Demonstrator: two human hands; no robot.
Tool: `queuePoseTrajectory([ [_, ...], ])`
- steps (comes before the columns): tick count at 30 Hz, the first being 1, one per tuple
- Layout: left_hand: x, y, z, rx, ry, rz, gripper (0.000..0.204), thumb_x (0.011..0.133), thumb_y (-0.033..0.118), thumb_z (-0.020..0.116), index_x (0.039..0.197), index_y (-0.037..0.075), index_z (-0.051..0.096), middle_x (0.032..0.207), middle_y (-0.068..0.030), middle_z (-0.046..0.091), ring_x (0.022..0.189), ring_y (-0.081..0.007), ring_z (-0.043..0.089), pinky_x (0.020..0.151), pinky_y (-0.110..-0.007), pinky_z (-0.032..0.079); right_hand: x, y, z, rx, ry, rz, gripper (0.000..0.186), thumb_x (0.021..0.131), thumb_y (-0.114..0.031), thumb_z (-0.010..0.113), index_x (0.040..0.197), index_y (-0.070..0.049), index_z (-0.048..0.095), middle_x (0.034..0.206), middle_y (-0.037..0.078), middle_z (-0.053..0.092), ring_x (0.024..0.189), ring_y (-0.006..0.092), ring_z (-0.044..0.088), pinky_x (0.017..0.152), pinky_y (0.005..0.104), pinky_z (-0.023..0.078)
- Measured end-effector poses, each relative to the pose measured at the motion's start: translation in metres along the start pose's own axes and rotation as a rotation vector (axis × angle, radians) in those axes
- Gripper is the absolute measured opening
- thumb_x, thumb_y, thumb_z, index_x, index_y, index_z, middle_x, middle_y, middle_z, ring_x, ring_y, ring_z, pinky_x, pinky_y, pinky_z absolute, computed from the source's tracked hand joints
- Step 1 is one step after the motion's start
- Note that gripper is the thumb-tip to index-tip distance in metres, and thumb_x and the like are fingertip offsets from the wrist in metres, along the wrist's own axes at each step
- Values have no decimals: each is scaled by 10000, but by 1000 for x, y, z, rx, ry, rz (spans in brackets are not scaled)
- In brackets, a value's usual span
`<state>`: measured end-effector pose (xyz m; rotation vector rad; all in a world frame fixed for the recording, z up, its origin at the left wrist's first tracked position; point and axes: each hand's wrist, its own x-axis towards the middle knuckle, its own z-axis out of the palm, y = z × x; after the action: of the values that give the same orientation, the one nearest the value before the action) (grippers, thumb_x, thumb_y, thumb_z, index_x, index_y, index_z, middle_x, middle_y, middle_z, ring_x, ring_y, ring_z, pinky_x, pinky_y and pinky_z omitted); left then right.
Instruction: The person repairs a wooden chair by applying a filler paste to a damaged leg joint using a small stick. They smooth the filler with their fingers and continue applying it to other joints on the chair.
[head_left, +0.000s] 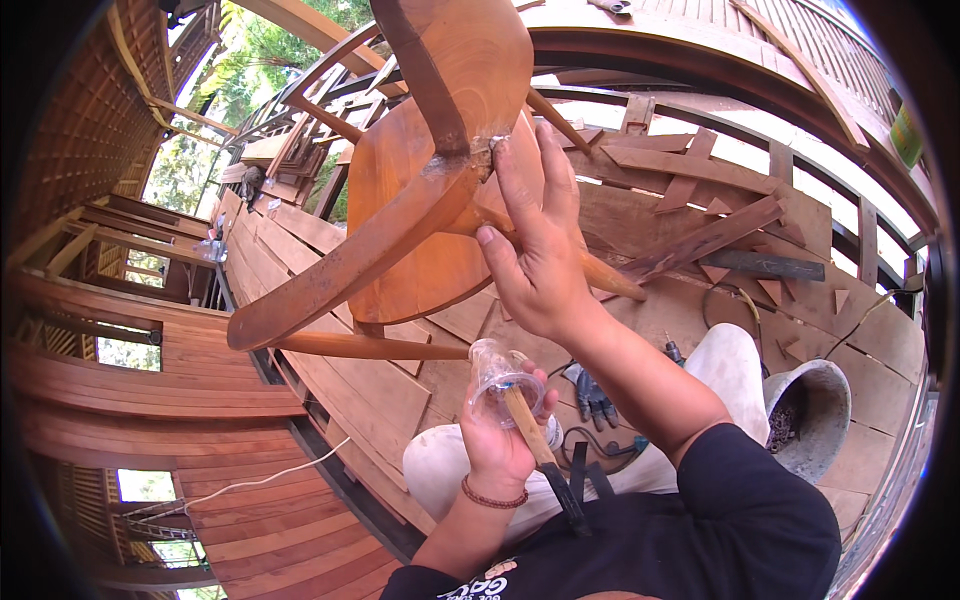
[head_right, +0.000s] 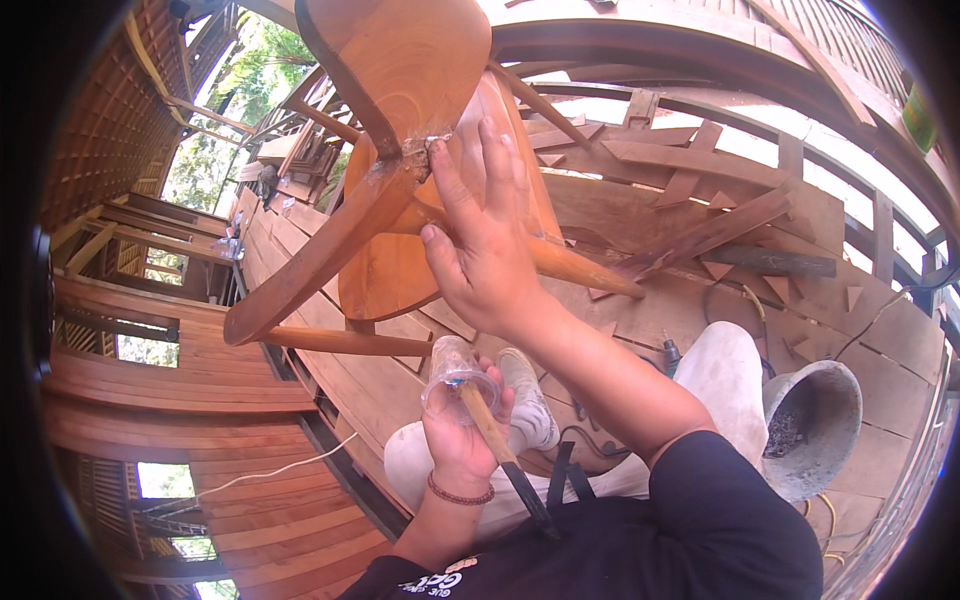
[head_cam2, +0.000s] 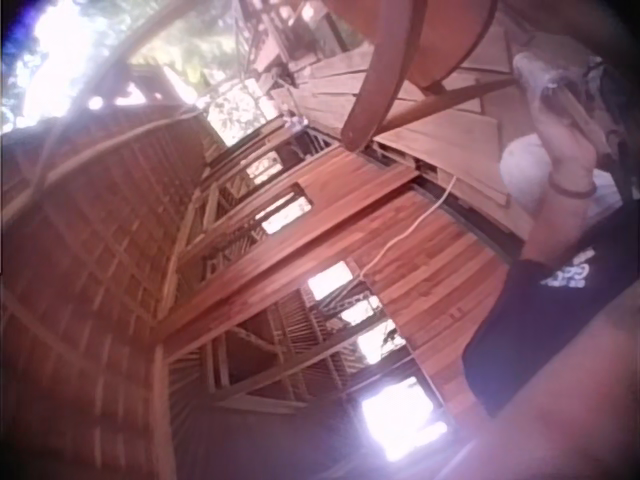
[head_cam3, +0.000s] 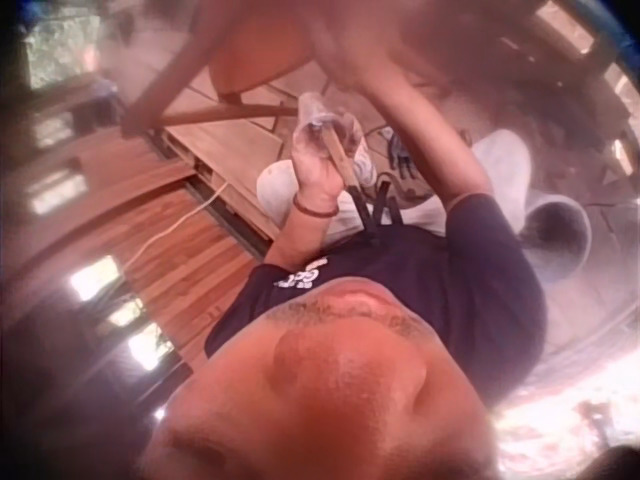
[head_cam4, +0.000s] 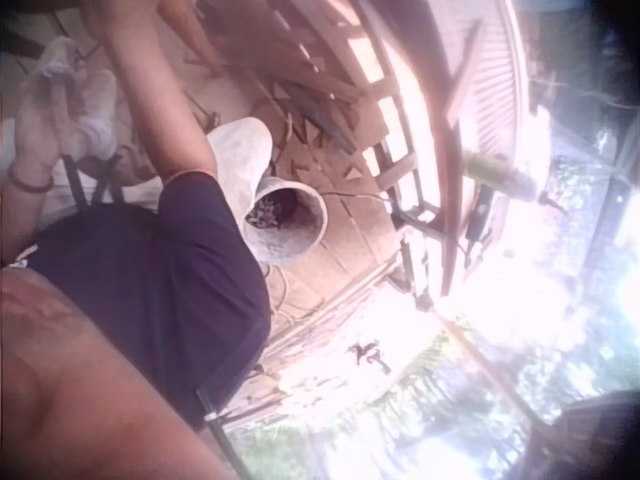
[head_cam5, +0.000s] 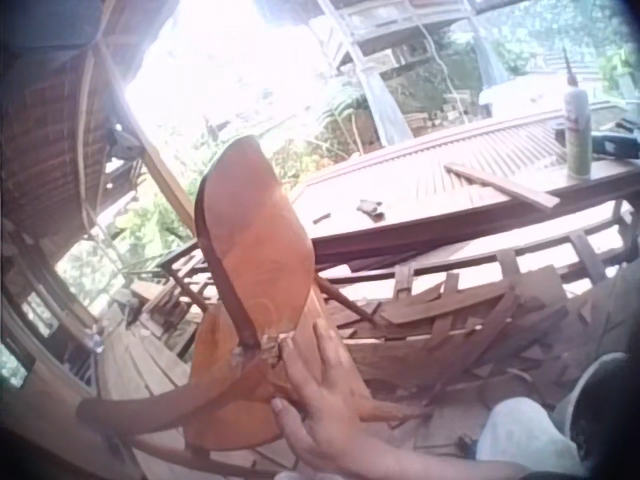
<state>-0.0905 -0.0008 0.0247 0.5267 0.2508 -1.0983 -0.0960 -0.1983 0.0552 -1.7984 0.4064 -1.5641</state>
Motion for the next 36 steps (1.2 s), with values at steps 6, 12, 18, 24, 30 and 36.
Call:
queuePoseTrajectory([
  [6,2,6,-10,-58,-189,-45,470,983,346,488,1310,11,535,1247,-178,635,1175,-345,621,974,-558,524,0,-6,-8,-79,56,-55,621,806,-60,613,1416,-57,499,1543,295,253,1448,466,206,1169,539,190],
  [12,3,4,-13,-34,-219,-41,482,981,345,492,1334,18,513,1269,-173,624,1173,-334,624,985,-561,516,0,4,-7,104,105,16,604,831,-83,618,1419,-32,493,1529,290,289,1434,446,252,1162,510,218],
  [18,2,4,-10,-51,-190,-50,479,978,345,498,1330,20,510,1262,-174,626,1156,-333,634,977,-557,523,2,-2,-1,88,46,56,651,853,-144,621,1472,-58,439,1564,281,212,1451,457,199,1169,518,187],
  [24,0,2,-3,20,-29,-4,450,1001,443,457,1246,88,582,1167,-148,657,1058,-318,668,881,-512,573,1,-7,2,-57,50,-13,636,884,-168,574,1495,-88,415,1587,269,156,1456,466,185,1174,527,163],
  [30,1,4,-6,-56,-173,-37,460,991,340,457,1313,18,527,1237,-185,636,1144,-342,639,953,-562,540,-3,-14,1,-149,64,-53,604,874,-152,566,1463,-71,460,1574,276,202,1445,484,195,1174,532,160],
  [36,-1,2,-2,16,-42,-5,463,1000,438,456,1247,67,581,1177,-160,658,1065,-320,668,887,-519,570,-1,-9,-8,-73,114,-58,563,869,-135,575,1423,-59,511,1564,278,233,1448,470,201,1173,531,164],
])
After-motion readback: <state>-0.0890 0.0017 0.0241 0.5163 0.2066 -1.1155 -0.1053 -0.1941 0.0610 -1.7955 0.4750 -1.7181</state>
